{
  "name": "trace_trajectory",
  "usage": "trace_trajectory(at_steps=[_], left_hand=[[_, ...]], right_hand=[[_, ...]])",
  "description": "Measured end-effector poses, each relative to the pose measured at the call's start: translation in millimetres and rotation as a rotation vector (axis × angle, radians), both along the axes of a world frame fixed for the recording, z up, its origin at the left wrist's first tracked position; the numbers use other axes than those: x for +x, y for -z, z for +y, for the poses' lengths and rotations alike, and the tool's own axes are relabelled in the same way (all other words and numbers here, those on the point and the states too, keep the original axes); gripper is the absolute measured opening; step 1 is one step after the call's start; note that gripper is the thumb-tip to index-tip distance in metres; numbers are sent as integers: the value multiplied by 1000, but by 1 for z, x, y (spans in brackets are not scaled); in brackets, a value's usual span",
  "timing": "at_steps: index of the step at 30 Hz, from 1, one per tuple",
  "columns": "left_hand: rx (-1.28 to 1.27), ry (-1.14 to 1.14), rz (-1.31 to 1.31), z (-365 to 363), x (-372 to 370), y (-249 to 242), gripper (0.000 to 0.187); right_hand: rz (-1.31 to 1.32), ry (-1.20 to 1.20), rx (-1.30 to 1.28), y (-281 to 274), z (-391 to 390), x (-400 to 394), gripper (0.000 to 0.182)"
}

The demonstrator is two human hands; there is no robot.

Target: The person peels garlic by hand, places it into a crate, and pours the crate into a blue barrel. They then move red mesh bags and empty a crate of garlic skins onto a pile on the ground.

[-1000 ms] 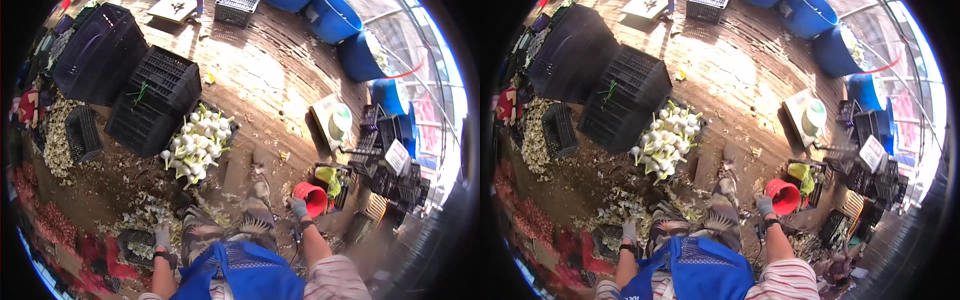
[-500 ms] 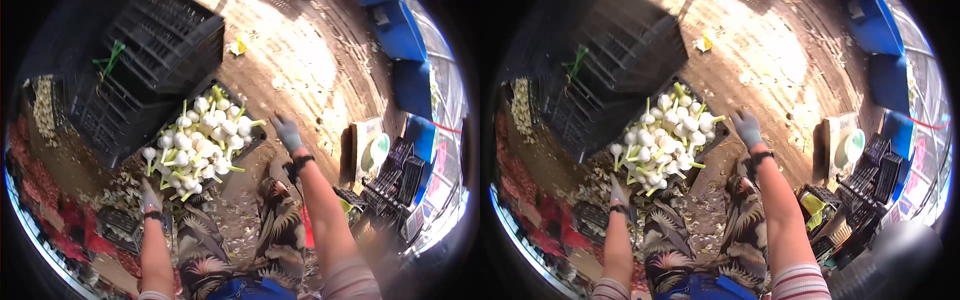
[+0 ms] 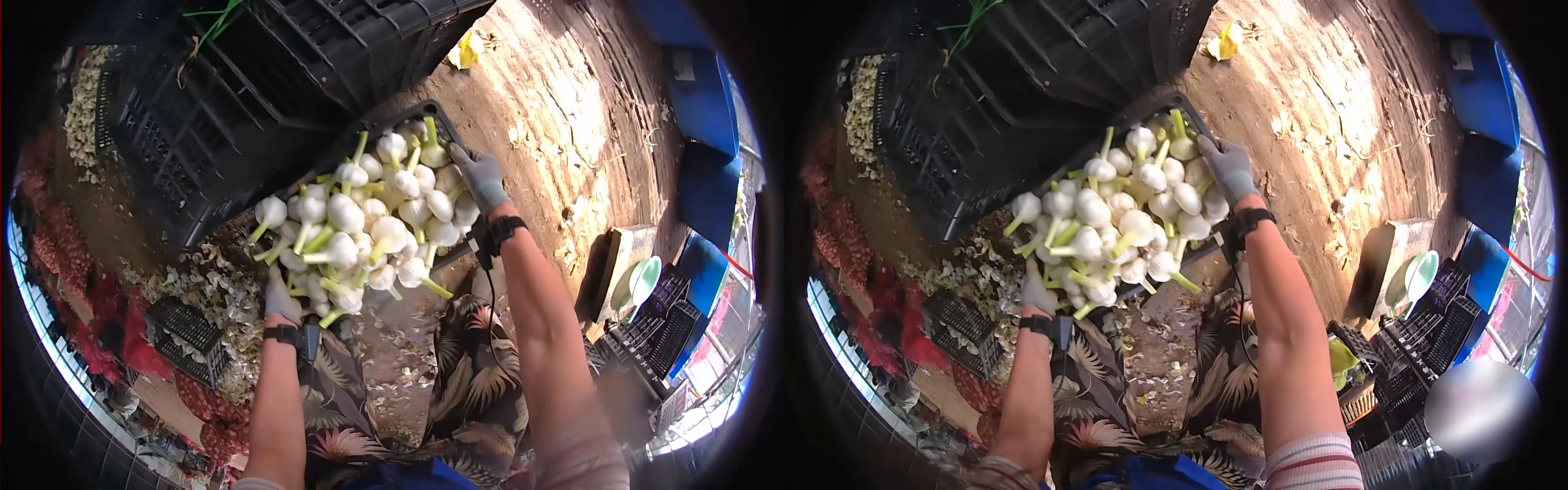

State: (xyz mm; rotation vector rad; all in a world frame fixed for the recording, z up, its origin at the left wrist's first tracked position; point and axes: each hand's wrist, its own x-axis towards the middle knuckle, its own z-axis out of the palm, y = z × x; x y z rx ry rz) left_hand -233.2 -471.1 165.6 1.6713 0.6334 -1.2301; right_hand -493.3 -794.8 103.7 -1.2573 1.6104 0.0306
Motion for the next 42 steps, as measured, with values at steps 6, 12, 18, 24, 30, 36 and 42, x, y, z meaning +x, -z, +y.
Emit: trace_trajectory(at_steps=[6,12,18,24,30,36,42], left_hand=[[-17,212,-31,9,-30,-65,61],[-255,388,-56,-35,-53,-175,54],[-333,472,190,-147,-149,-365,51],[-445,843,62,-192,-233,-489,49],[-510,973,9,-243,-303,-567,48],[-457,980,192,-344,-365,-568,50],[-682,1329,-9,-488,-385,-471,40]], right_hand=[[-161,273,-100,-45,51,-84,50],[28,508,-119,-201,110,-168,46],[107,760,-254,-358,167,-255,44],[59,902,-468,-477,200,-343,34],[-109,1153,-454,-577,177,-414,31],[52,1231,-472,-573,143,-476,32],[98,1415,-666,-604,27,-492,37]])
